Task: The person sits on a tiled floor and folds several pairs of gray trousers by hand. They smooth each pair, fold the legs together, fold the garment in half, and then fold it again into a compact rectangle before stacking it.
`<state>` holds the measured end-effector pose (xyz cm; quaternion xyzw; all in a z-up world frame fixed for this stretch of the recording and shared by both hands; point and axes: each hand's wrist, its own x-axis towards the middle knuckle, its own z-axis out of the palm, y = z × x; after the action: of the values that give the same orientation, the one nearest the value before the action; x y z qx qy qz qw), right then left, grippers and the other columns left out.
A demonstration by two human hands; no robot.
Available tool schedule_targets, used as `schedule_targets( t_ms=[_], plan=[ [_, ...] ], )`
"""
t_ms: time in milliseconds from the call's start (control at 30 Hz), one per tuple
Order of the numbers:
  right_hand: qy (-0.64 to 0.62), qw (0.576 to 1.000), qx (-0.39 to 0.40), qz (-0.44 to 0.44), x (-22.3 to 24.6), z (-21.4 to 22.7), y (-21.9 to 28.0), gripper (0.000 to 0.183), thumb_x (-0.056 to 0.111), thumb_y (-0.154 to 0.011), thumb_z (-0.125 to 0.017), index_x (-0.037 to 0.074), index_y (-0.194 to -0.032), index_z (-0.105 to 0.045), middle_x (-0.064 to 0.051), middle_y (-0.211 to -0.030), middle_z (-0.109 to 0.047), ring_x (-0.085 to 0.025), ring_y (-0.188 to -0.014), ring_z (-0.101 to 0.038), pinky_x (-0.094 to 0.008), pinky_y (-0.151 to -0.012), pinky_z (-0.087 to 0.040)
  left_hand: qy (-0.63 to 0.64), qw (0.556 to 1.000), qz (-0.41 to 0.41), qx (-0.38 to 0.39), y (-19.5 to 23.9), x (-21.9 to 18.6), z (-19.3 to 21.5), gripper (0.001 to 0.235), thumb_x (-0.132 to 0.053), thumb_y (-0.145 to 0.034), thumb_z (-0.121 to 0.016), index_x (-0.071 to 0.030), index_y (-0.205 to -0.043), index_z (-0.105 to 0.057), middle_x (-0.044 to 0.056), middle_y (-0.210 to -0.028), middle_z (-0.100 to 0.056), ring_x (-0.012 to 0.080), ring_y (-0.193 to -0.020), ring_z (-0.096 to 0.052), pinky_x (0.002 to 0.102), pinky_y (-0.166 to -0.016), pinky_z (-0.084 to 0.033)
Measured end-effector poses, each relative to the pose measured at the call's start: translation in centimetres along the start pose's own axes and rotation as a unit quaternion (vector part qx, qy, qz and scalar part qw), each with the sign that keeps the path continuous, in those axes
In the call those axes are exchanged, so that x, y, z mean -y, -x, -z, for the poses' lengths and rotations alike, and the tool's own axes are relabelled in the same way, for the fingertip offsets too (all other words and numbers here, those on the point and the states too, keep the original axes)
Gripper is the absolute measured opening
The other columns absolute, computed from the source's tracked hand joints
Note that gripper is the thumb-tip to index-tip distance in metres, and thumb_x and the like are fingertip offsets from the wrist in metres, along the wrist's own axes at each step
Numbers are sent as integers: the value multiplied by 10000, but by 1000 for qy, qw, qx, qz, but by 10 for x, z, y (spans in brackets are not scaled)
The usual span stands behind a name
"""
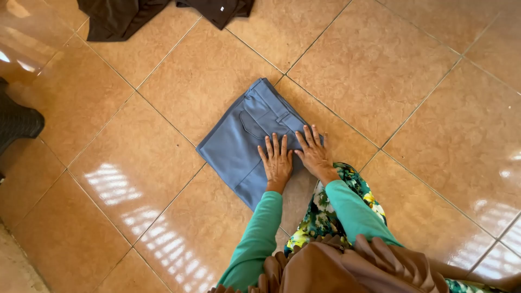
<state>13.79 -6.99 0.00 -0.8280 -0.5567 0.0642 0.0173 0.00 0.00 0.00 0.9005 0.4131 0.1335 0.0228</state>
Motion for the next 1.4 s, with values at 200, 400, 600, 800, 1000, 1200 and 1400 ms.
schedule_targets(
  t_ms=[200,400,600,800,1000,1200,1400],
  plan=[
    [-29,999,40,-9,2,-1,2,714,496,-1030,-445,306,-1648,-143,-53,-1743,5,-324,-1593,53,-648,-1217,-94,-10,999,0,49,1,2,0,616,-452,-1036,-440,-271,-1604,-290,131,-1653,-303,356,-1553,-181,658,-1216,-54],
    [-45,999,-9,-23,-9,-14,2,718,529,-1006,-473,318,-1637,-205,-72,-1736,-55,-330,-1592,1,-657,-1207,-121,-14,1000,-15,17,-6,-7,1,598,-431,-1046,-397,-241,-1603,-294,164,-1631,-318,410,-1536,-190,701,-1190,-72],
    [-47,983,-160,-78,-65,-30,22,707,471,-988,-555,267,-1621,-314,-123,-1693,-235,-350,-1565,-174,-639,-1168,-196,0,997,-70,-13,-24,-55,-5,598,-425,-1047,-384,-221,-1603,-298,175,-1621,-336,424,-1532,-199,720,-1186,-53],
    [-30,964,-217,-154,-104,-33,65,694,500,-955,-600,265,-1580,-409,-114,-1616,-407,-330,-1529,-295,-638,-1158,-227,22,989,-144,-28,-15,-120,-10,609,-384,-1021,-460,-205,-1589,-332,160,-1608,-369,427,-1523,-236,714,-1187,-92],
    [-25,958,-202,-202,-134,-24,96,683,552,-970,-535,256,-1572,-414,-103,-1652,-357,-333,-1529,-305,-642,-1169,-261,19,981,-182,-71,-26,-146,-27,555,-409,-1008,-469,-189,-1517,-452,145,-1540,-468,416,-1501,-296,721,-1191,-92],
    [-29,942,-165,-290,-181,12,154,654,563,-1022,-468,233,-1582,-398,-107,-1619,-396,-316,-1532,-303,-621,-1188,-247,46,965,-254,-47,-18,-226,-19,576,-400,-993,-500,-167,-1518,-449,152,-1569,-424,415,-1508,-274,711,-1198,-84],
    [-35,904,-127,-406,-225,4,245,654,547,-1031,-455,252,-1602,-337,-99,-1645,-354,-302,-1552,-255,-612,-1208,-213,71,939,-325,88,34,-317,-31,587,-427,-1017,-438,-199,-1554,-376,129,-1621,-344,374,-1539,-199,682,-1215,-40]
  ],
)
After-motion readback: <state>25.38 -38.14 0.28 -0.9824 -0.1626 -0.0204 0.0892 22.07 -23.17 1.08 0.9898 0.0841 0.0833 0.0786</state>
